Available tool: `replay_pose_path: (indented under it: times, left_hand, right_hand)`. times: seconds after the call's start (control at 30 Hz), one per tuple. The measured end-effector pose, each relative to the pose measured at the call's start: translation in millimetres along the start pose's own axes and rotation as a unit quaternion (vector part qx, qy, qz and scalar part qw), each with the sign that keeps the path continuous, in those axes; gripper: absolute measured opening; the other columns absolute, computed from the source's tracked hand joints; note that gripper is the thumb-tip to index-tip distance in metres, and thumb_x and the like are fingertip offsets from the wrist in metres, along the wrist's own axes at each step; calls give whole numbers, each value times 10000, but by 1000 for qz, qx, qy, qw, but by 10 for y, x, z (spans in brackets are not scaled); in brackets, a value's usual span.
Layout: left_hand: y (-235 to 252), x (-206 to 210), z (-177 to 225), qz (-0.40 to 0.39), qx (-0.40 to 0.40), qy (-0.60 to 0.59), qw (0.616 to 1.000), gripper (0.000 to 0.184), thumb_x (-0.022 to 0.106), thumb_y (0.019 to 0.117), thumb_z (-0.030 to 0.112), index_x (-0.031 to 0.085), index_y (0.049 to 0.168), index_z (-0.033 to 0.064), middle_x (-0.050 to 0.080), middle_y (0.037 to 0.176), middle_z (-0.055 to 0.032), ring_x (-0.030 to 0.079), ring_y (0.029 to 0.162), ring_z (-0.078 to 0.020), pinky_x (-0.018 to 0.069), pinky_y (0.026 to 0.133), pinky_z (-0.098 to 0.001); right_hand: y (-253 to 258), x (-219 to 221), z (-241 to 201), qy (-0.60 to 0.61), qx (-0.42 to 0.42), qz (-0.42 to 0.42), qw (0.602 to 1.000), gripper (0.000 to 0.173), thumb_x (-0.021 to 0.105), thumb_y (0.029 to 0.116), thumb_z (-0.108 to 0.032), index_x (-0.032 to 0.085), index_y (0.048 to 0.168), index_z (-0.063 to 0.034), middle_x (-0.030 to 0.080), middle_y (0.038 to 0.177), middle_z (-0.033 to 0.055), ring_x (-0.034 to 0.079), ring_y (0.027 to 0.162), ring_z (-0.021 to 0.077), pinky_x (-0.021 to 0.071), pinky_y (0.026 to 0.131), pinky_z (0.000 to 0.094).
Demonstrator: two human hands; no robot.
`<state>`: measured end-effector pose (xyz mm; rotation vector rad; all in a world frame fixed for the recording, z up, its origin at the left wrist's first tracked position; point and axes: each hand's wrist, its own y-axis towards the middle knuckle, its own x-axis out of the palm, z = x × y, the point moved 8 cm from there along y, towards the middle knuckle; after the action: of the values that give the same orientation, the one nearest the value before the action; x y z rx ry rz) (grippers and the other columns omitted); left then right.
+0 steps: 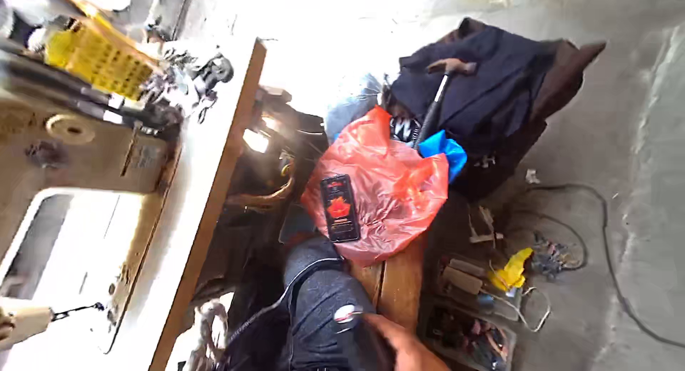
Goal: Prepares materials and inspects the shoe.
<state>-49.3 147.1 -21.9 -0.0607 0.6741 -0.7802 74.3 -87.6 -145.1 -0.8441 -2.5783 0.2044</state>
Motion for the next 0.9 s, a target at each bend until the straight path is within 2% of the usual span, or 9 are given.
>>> replay_pose_path:
  times: [0.1, 0.2, 0.3, 0.37, 0.43, 0.6, 0.77, 0.83, 0.9]
  left_hand:
    - [149, -70, -306, -79, 40, -71, 994, 1203, 860, 689, 605, 310, 1460, -138, 572, 1435, -10, 526, 1281, 47, 443, 1108, -218]
    - [277, 93, -811, -175, -52, -94, 979, 976, 906, 595, 564, 570, 1308, -11, 723, 1147, 5, 682, 1031, -34, 569, 940, -270]
    - [353, 279, -1296, -242, -168, -136, 946, 616, 827, 692, 351, 640, 1204, 61, 746, 968, -11, 726, 859, -111, 619, 801, -328]
    - [407, 315, -1425, -219, -186, -199, 937, 576, 806, 692, 252, 619, 1206, 69, 735, 945, -15, 726, 823, -120, 626, 758, -323]
    - [428, 266, -1445, -204, -165, -248, 933, 609, 849, 667, 250, 575, 1190, 100, 707, 939, 7, 712, 812, -99, 622, 731, -290]
    - [528, 31, -1314, -175, -72, -305, 933, 573, 911, 629, 289, 584, 1090, 192, 681, 919, 94, 679, 805, -11, 596, 718, -202]
    - [608, -158, -1093, -145, -14, -285, 947, 564, 903, 655, 366, 536, 1051, 199, 642, 871, 150, 646, 790, 41, 574, 719, -165]
    - [648, -238, -976, -117, -7, -244, 963, 560, 875, 705, 370, 546, 1082, 118, 636, 869, 148, 635, 802, 54, 567, 752, -161]
    - [682, -292, -911, -92, -28, -187, 978, 567, 828, 748, 298, 562, 1140, -14, 622, 918, 91, 608, 847, 56, 541, 810, -161]
  right_hand:
    - [466, 933, -87, -87, 13, -210, 974, 751, 767, 865, -243, 467, 1503, 16, 576, 1409, 256, 570, 1309, 328, 433, 1130, 489]
    - [644, 1354, 44, -219, 70, -321, 919, 722, 748, 925, -306, 460, 1511, 2, 629, 1350, 244, 603, 1276, 345, 430, 1122, 531]
    - [963, 833, -138, -309, 39, -96, 946, 382, 724, 934, -238, 714, 1222, 13, 755, 1032, 156, 735, 961, 248, 591, 918, 445]
    - [1270, 189, -332, -428, -59, 156, 888, 350, 642, 966, -196, 705, 1210, 47, 735, 1070, 188, 718, 996, 294, 579, 916, 458]
    - [1386, -265, -192, -500, -116, 267, 815, 347, 602, 979, -180, 700, 1233, 35, 686, 1146, 252, 669, 1076, 394, 536, 957, 526]
    - [1582, -330, -79, -578, -138, 268, 758, 291, 563, 968, -118, 765, 1173, -73, 638, 1105, 281, 640, 1014, 436, 546, 846, 539]
    - [1506, -176, -165, -600, -153, 296, 728, 325, 540, 983, -147, 759, 1220, -104, 624, 1107, 288, 621, 1015, 442, 521, 879, 541]
    - [1306, 85, -346, -545, -182, 306, 759, 324, 523, 1014, -170, 742, 1211, -35, 625, 1105, 260, 620, 1022, 356, 523, 903, 459]
    - [1150, 556, -421, -447, -163, 234, 848, 345, 528, 1010, -194, 713, 1181, 42, 666, 1052, 202, 652, 950, 213, 549, 852, 328]
